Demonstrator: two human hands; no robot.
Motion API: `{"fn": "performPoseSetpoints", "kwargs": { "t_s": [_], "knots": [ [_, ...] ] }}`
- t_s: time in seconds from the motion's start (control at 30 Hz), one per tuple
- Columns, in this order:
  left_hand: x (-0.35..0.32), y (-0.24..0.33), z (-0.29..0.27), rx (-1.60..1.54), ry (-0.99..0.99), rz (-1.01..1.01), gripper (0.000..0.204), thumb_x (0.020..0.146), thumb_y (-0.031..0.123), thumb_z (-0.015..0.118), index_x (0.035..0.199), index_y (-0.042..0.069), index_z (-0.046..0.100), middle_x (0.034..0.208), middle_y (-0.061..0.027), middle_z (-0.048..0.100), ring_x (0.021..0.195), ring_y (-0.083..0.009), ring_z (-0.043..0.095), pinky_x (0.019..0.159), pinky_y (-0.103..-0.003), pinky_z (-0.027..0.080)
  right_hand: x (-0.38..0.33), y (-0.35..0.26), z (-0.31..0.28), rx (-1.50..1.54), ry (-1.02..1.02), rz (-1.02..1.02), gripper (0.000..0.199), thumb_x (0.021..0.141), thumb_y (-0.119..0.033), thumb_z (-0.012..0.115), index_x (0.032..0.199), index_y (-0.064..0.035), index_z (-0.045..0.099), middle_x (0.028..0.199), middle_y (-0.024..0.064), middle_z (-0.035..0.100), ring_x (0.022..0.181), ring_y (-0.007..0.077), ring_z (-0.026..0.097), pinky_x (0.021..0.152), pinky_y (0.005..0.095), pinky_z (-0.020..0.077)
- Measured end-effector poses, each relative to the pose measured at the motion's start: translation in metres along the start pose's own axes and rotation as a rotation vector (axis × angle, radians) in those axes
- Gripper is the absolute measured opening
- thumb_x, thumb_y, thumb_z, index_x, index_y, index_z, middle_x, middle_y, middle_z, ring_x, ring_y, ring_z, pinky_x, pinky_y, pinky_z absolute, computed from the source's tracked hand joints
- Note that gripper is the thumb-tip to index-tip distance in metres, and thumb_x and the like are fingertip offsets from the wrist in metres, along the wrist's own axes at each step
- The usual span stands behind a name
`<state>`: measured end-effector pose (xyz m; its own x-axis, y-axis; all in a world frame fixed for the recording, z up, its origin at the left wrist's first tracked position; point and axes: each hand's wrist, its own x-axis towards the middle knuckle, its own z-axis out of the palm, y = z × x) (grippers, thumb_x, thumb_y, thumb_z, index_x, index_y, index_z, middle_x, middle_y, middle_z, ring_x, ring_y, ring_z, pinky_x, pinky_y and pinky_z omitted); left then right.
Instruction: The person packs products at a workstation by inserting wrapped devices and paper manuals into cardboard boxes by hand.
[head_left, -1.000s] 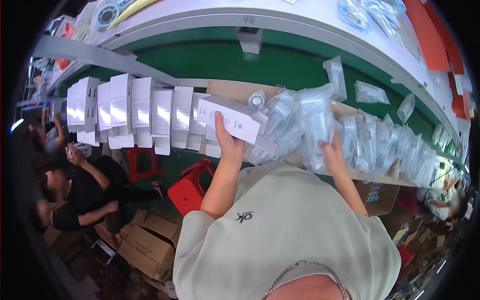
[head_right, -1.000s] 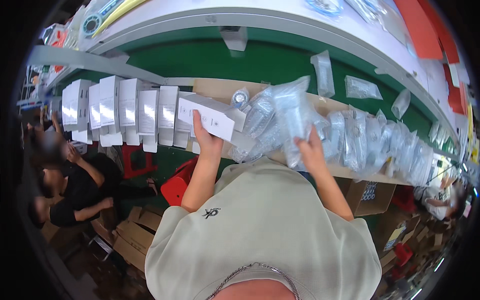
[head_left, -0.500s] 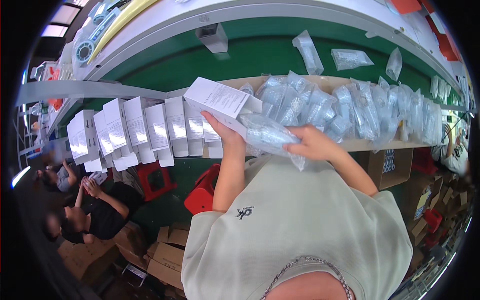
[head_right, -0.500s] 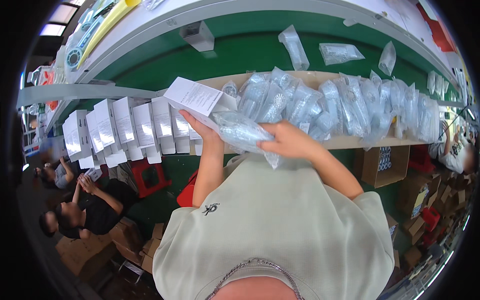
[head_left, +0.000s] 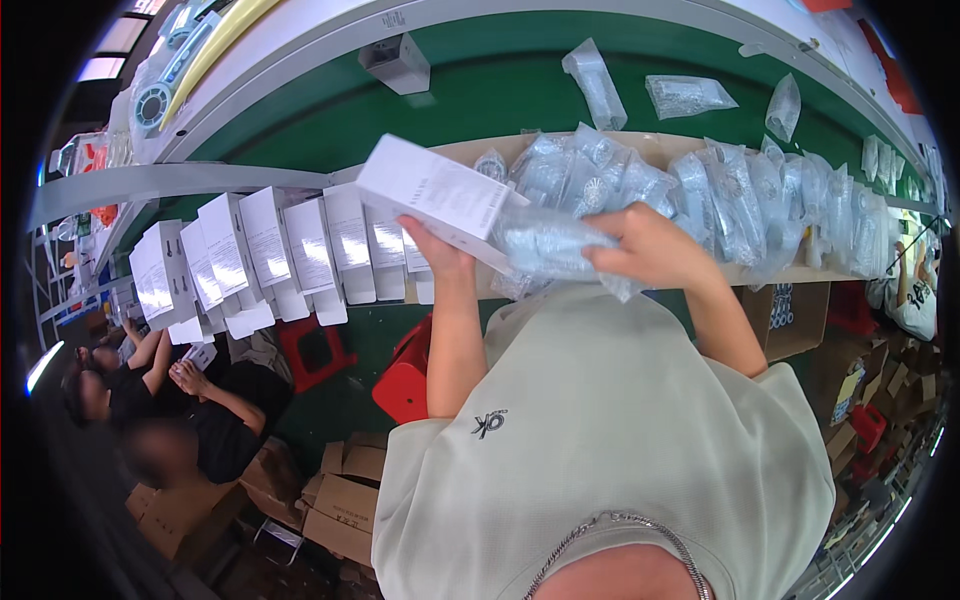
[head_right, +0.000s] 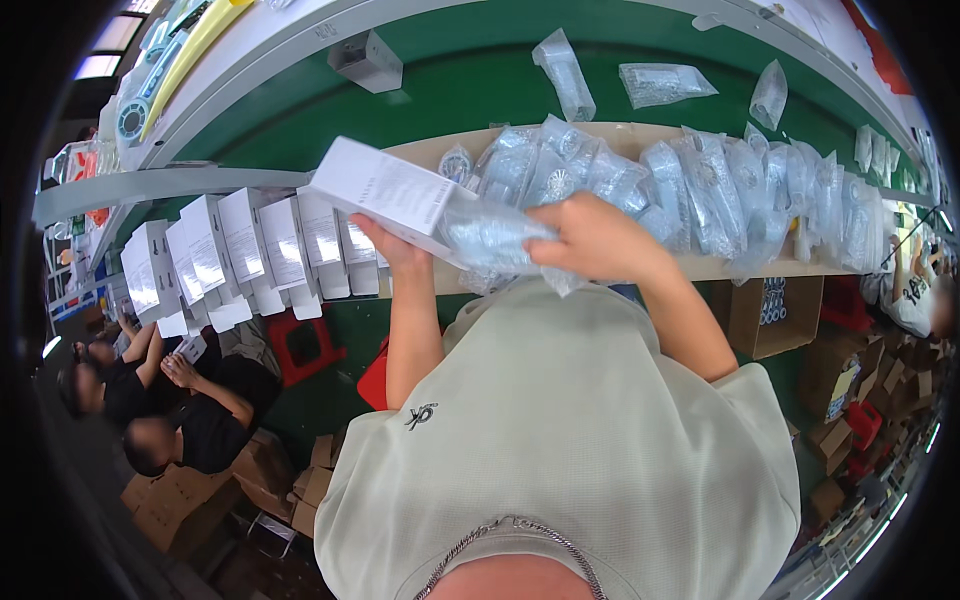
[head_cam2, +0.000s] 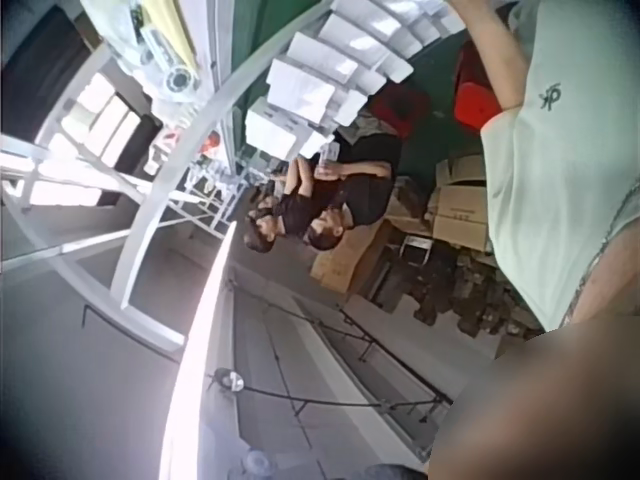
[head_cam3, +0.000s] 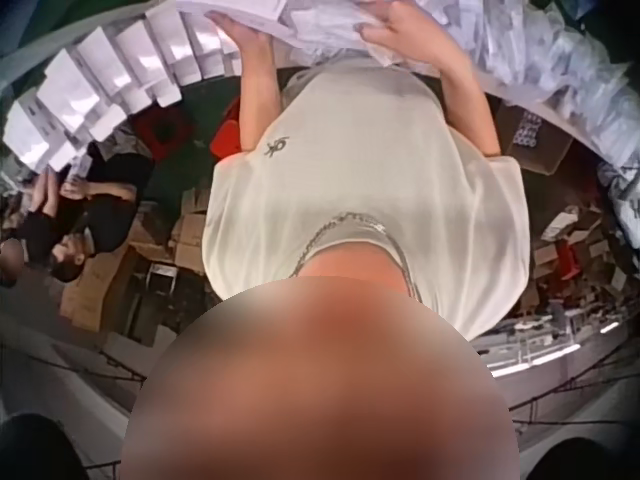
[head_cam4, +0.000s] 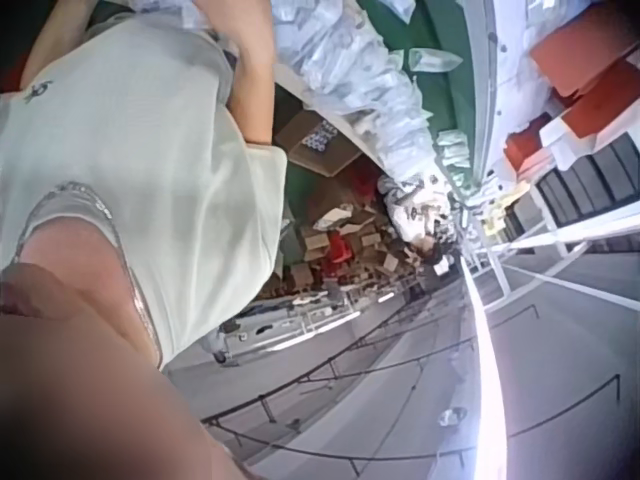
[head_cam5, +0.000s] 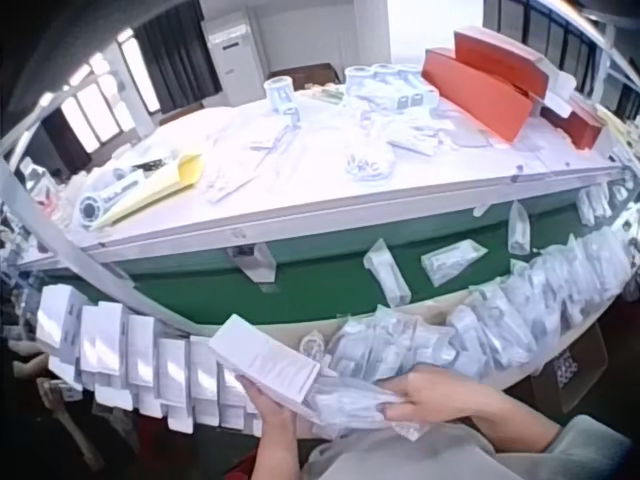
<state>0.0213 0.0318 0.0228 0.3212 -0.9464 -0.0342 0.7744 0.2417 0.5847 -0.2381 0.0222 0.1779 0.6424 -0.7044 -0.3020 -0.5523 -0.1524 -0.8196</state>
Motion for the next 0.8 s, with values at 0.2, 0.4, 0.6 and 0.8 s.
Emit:
{"fn": "performPoseSetpoints", "kwargs": {
  "t_s": [0.2, 0.4, 0.6, 0.8],
  "knots": [
    [0.000, -0.015, 0.014, -0.059, 0.143, 0.057, 0.078, 0.088, 0.069, 0.040, 0.144, 0.014, 0.034, 0.140, -0.0069, 0.046, 0.127, -0.0275, 0.048, 0.107, -0.044, 0.039, 0.019, 0.024, 0.028, 0.479, 0.060, 0.092, 0.030, 0.087, -0.020, 0.062, 0.107, 0.0012, 0.066, 0.081, 0.0078, 0.067, 0.077, 0.0115, 0.060, 0.068, 0.0299, 0.0481],
    [-0.014, -0.017, 0.026, -0.118, 0.050, -0.073, 0.072, 0.091, 0.064, 0.041, 0.143, 0.014, 0.036, 0.140, -0.0083, 0.046, 0.127, -0.0269, 0.047, 0.106, -0.045, 0.040, 0.030, 0.043, 0.068, 0.568, 0.217, 0.123, 0.034, 0.089, -0.025, 0.063, 0.111, 0.0010, 0.065, 0.090, 0.0058, 0.067, 0.079, 0.0107, 0.058, 0.070, 0.0276, 0.0483],
    [-0.043, 0.006, 0.018, 0.217, 0.222, -0.031, 0.060, 0.094, 0.051, 0.046, 0.139, 0.012, 0.041, 0.133, -0.0096, 0.051, 0.124, -0.0268, 0.049, 0.105, -0.044, 0.039, 0.051, 0.020, 0.082, 0.652, 0.205, 0.117, 0.030, 0.087, -0.020, 0.066, 0.109, 0.0010, 0.065, 0.096, 0.0075, 0.066, 0.082, 0.0117, 0.060, 0.071, 0.0291, 0.0490],
    [-0.070, 0.016, 0.039, -0.022, 0.500, -0.100, 0.056, 0.093, 0.047, 0.046, 0.135, 0.010, 0.044, 0.132, -0.0074, 0.052, 0.122, -0.0286, 0.050, 0.107, -0.045, 0.036, 0.083, 0.031, 0.111, 0.327, 0.340, -0.539, 0.022, 0.083, -0.009, 0.064, 0.103, 0.0008, 0.066, 0.095, 0.0110, 0.066, 0.079, 0.0167, 0.064, 0.066, 0.0293, 0.0499]
  ]
}}
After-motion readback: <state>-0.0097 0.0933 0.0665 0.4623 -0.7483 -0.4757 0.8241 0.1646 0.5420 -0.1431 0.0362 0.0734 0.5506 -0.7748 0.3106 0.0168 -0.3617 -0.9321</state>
